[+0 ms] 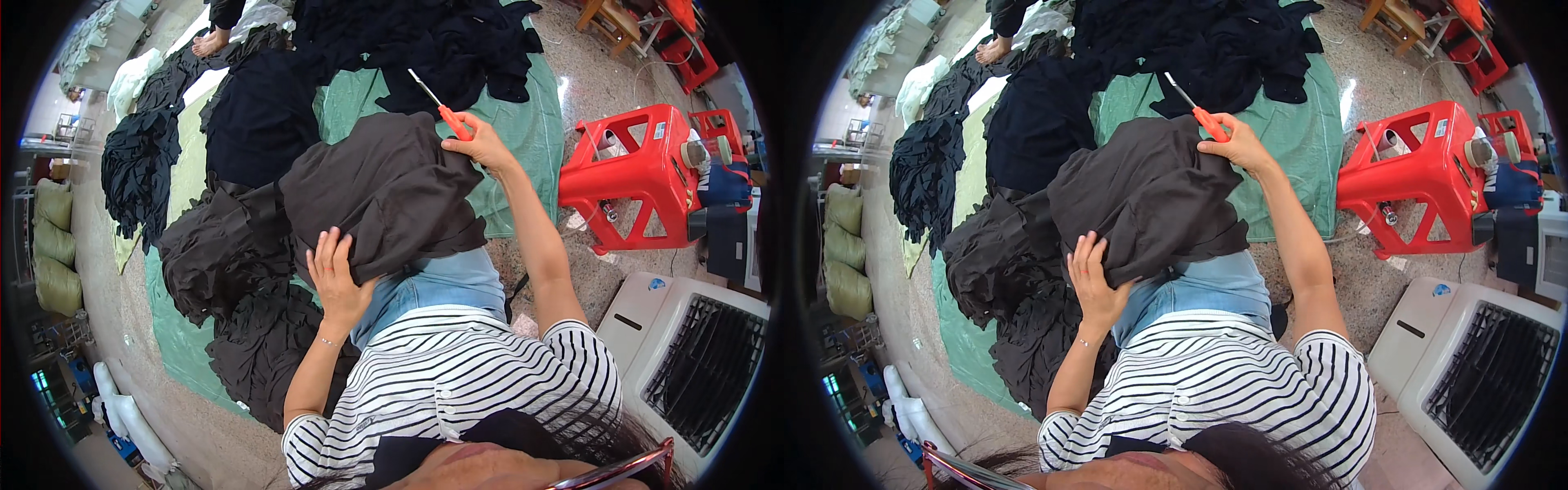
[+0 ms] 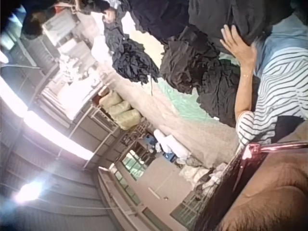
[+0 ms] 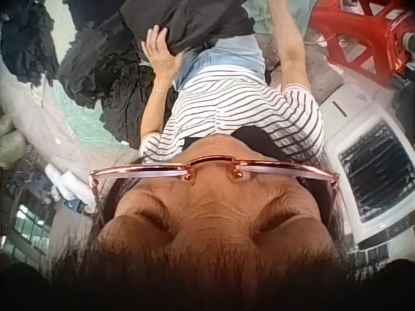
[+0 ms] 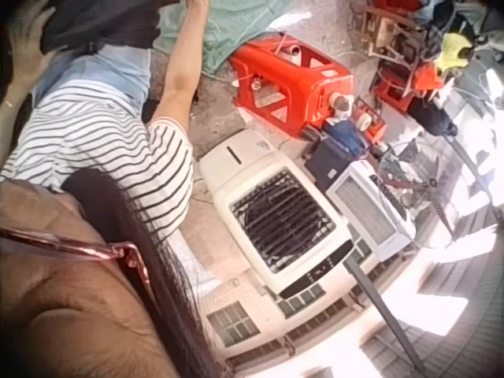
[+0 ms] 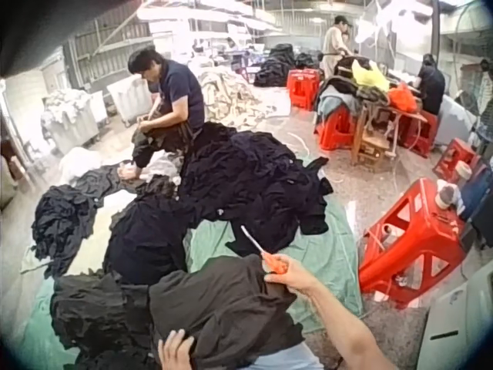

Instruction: Trimming loose threads from piles of dark garments using scissors.

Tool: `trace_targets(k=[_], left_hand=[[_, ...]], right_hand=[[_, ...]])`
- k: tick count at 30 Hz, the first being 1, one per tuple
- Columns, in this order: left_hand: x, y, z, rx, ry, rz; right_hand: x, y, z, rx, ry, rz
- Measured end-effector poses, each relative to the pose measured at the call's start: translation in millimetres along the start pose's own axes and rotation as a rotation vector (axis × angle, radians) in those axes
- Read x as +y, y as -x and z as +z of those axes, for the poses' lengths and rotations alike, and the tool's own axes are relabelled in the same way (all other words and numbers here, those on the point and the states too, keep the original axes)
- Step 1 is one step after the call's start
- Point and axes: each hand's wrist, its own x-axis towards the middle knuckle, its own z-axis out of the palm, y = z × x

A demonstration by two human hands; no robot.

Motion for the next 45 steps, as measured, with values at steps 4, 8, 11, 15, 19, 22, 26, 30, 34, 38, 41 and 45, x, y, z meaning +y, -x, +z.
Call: trace_targets(k=[4, 8, 11, 15, 19, 22, 26, 30, 34, 38, 41, 45], left_hand=[[-6.6, 20.9, 12.6, -0.057, -0.136, -0.126], [1.4, 31.5, 13.4, 0.086, -0.141, -0.157], [7.6, 22.7, 20.6, 0.243, -0.073, -0.094], [13.5, -2.2, 9.1, 0.310, -0.015, -0.093], [4.9, -4.0, -72.8, 0.117, 0.615, -0.251], [45.0, 10.9, -152.8, 0.546, 0.309, -0.307], [-5.3, -14.7, -245.1, -0.274, 0.311, -0.197], [-47.0, -39.9, -202.0, -0.336, 0.884, -0.422], [-118.6, -57.6, -92.6, -0.167, -0.214, -0.511], [-98.7, -67.7, -39.7, 0.446, -0.173, -0.049], [-24.3, -96.8, -22.4, 0.348, 0.187, 0.253], [15.2, -129.3, 24.7, -0.033, 0.425, 0.430]], right_hand=[[-32.6, 19.0, -8.3, 0.189, 0.270, -0.341], [-123.6, 103.2, -53.8, 0.598, 0.066, -0.320], [-162.3, 180.0, -81.6, 0.878, -0.271, -0.512], [-203.0, 243.1, -72.4, 0.795, -0.184, -0.881], [-212.0, 252.9, -77.3, 0.923, -0.059, -0.886], [-213.0, 251.8, -92.6, 0.940, -0.061, -0.811], [-222.0, 197.4, -59.6, 0.905, -0.083, -0.748], [-194.0, 91.0, -51.0, 0.597, 0.081, -0.593], [-134.6, -2.1, -28.9, 0.557, 0.588, -0.639], [-99.3, 12.8, 1.3, 0.380, 0.709, -0.420], [-77.5, 54.9, 3.7, 0.318, 0.781, -0.303], [-61.7, 117.7, 15.7, 0.265, 0.680, -0.150]])
